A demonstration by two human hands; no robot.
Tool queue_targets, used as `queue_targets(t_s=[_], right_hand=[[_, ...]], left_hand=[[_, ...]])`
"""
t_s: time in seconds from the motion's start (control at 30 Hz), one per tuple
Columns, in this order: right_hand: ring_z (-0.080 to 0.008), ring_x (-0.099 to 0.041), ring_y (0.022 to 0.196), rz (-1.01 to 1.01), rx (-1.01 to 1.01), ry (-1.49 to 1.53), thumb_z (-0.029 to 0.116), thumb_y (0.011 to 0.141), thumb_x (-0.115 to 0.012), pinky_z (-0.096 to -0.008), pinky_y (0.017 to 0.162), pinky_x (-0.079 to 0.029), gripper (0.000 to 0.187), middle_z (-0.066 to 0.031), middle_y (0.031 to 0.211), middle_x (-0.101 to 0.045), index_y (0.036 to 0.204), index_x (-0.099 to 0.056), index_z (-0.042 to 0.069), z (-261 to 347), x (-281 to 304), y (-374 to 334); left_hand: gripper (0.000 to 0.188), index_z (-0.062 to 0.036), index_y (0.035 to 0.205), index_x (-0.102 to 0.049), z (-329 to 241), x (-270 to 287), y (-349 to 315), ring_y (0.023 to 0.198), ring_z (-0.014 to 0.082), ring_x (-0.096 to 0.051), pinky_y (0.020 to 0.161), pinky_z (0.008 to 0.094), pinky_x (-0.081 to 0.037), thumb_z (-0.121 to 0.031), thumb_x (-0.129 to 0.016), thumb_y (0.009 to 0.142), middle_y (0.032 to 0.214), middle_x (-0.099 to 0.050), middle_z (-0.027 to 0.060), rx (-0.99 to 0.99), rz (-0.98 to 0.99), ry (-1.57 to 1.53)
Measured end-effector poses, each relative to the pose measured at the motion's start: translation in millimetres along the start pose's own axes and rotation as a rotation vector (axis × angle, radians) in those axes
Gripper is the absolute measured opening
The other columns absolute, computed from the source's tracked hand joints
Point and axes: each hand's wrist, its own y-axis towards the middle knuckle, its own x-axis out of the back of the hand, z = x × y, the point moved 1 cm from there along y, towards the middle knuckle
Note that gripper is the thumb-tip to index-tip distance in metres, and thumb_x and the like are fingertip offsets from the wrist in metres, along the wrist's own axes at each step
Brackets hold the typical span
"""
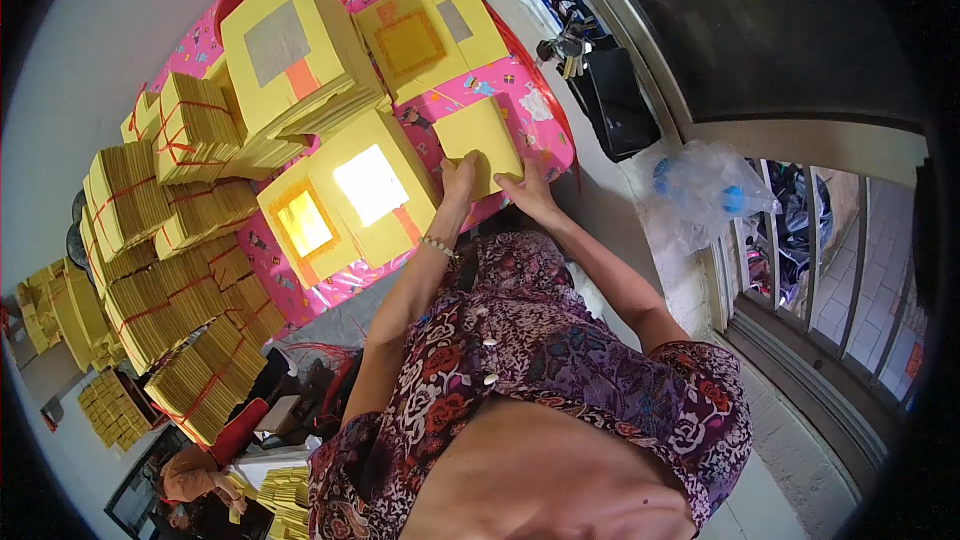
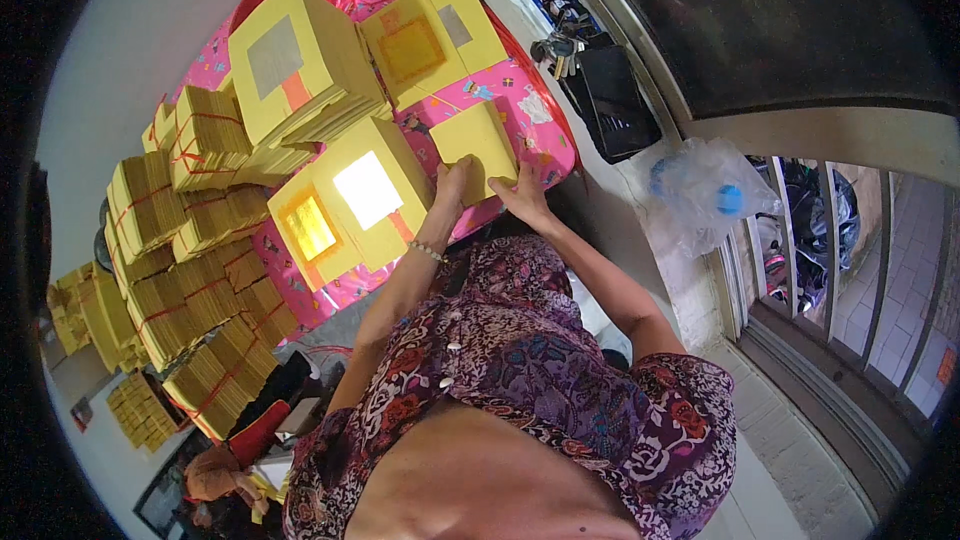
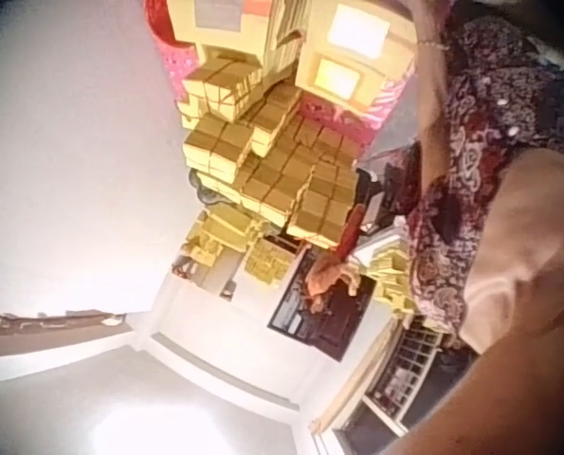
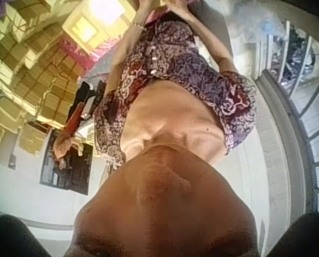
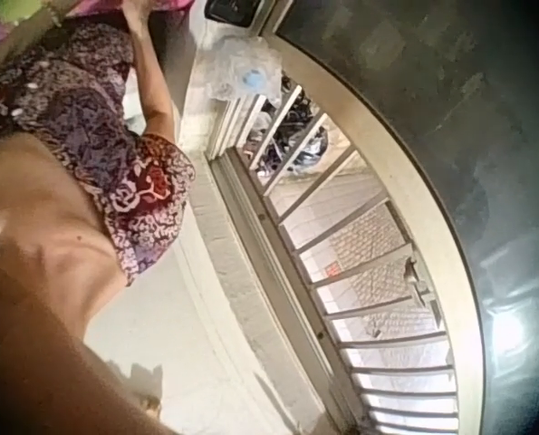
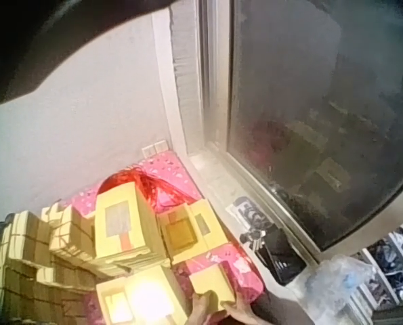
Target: Folding and stacking yellow joss paper sheets.
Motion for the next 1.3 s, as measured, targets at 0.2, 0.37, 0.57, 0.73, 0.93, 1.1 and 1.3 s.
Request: queue_targets(t_s=[0.2,0.37,0.57,0.73,0.93,1.1,1.3], right_hand=[[-0.0288,-0.059,0.095,-0.037,-0.049,0.007,0.026,0.08,-0.068,-0.0349,0.074,-0.051,0.059,-0.0229,0.115,-0.048,0.124,-0.044,-0.005,5,0,-1],[-0.0243,-0.06,0.095,-0.018,-0.018,0.007,0.026,0.081,-0.068,-0.0346,0.076,-0.049,0.048,-0.0184,0.105,-0.06,0.115,-0.053,-0.004,-2,1,8],[-0.0328,-0.049,0.113,-0.035,-0.006,0.076,0.038,0.077,-0.071,-0.0409,0.095,-0.04,0.074,-0.0228,0.12,-0.049,0.129,-0.039,-0.005,7,22,8],[-0.034,-0.045,0.117,-0.146,0.185,0.072,0.024,0.078,-0.071,-0.0435,0.097,-0.038,0.064,-0.0226,0.122,-0.048,0.129,-0.041,-0.002,58,41,9],[-0.0269,-0.062,0.088,0.14,0.421,0.125,0.01,0.084,-0.061,-0.0381,0.077,-0.049,0.021,-0.0116,0.094,-0.061,0.104,-0.059,0.004,138,49,-9],[-0.0326,-0.057,0.088,0.379,0.727,-0.201,0.013,0.077,-0.066,-0.0411,0.075,-0.048,0.027,-0.0114,0.091,-0.055,0.101,-0.056,0.005,171,24,-33],[-0.028,-0.05,0.095,0.569,0.992,-0.426,0.011,0.065,-0.074,-0.0398,0.078,-0.048,0.043,-0.0087,0.098,-0.047,0.1,-0.049,0.006,170,-8,-34]], left_hand=[[0.063,0.0043,0.126,-0.036,1,-4,2,0.093,0.0299,-0.061,0.073,0.039,-0.054,-0.028,-0.064,0.08,0.117,-0.052,0.0224,0.042,-0.094,0.098],[0.069,0.0061,0.127,-0.036,22,3,30,0.1,0.0317,-0.059,0.077,0.0407,-0.053,-0.031,-0.066,0.078,0.121,-0.05,0.0259,0.013,-0.046,0.154],[0.098,0.0165,0.137,-0.015,6,-7,-2,0.126,0.0395,-0.041,0.105,0.0361,-0.034,-0.038,-0.066,0.074,0.133,-0.038,0.0352,-0.197,-0.262,0.291],[0.094,0.0158,0.138,-0.01,-15,-5,-41,0.136,0.0426,-0.019,0.112,0.0438,-0.02,-0.032,-0.065,0.077,0.141,-0.023,0.0367,-0.664,-0.375,0.669],[0.047,-0.0035,0.123,-0.049,-64,41,-127,0.107,0.0319,-0.053,0.093,0.0408,-0.042,-0.01,-0.064,0.079,0.121,-0.051,0.0185,-0.8,0.03,0.496],[0.038,-0.0055,0.109,-0.057,-44,107,-161,0.089,0.0299,-0.055,0.08,0.0388,-0.046,-0.006,-0.069,0.073,0.107,-0.054,0.0132,-0.931,-0.111,0.664],[0.043,-0.0079,0.104,-0.059,-25,150,-170,0.102,0.0323,-0.047,0.085,0.0415,-0.041,-0.008,-0.075,0.065,0.106,-0.053,0.0118,-0.826,-0.283,0.925]])
